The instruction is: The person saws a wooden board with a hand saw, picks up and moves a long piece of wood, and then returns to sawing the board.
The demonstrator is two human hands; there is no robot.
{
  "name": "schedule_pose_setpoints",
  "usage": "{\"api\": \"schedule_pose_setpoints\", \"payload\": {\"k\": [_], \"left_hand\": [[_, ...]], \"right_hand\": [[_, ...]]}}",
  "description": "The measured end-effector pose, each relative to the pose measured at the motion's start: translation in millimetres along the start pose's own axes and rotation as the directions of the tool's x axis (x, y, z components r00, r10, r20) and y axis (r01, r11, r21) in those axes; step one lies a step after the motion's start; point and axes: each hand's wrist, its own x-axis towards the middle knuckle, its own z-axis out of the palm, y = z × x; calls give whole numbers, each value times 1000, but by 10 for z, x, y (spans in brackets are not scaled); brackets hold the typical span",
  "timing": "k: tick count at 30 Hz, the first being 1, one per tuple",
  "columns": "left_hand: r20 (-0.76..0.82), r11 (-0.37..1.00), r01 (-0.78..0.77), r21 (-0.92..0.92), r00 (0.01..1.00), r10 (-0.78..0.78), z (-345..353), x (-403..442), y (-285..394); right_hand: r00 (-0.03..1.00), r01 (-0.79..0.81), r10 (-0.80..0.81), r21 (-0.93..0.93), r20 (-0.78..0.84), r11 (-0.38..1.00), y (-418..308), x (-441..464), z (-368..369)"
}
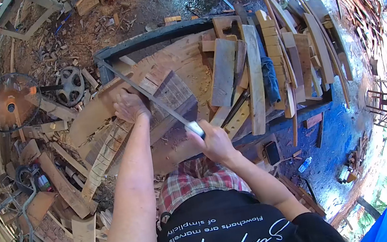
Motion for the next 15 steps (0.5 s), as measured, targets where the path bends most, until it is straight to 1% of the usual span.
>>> {"api": "schedule_pose_setpoints", "payload": {"k": [2,3,5,6,8,9,11,15], "left_hand": [[78,999,20,-27,997,-18,-143,2,66],[80,999,28,-34,996,-25,-112,3,77],[1,1000,0,-27,1000,0,-10,-2,24],[2,1000,-4,-18,1000,4,21,3,-1],[33,1000,-12,-25,999,13,56,13,-28],[25,1000,-18,-21,1000,19,65,9,-34],[-1,998,3,-68,1000,-4,28,19,-21],[68,998,11,-69,998,-7,-105,-4,48]], "right_hand": [[999,-30,29,65,30,997,146,-280,-137],[999,-27,25,55,31,998,199,-318,-171],[1000,2,-3,58,8,998,269,-372,-169],[1000,-21,21,94,5,995,170,-214,-123],[1000,-12,13,47,-15,999,-38,250,99],[1000,-9,10,56,-19,998,-111,392,153],[1000,-4,4,-23,-16,1000,-236,554,202],[998,22,-23,-5,-63,1000,-23,-13,-1]]}}
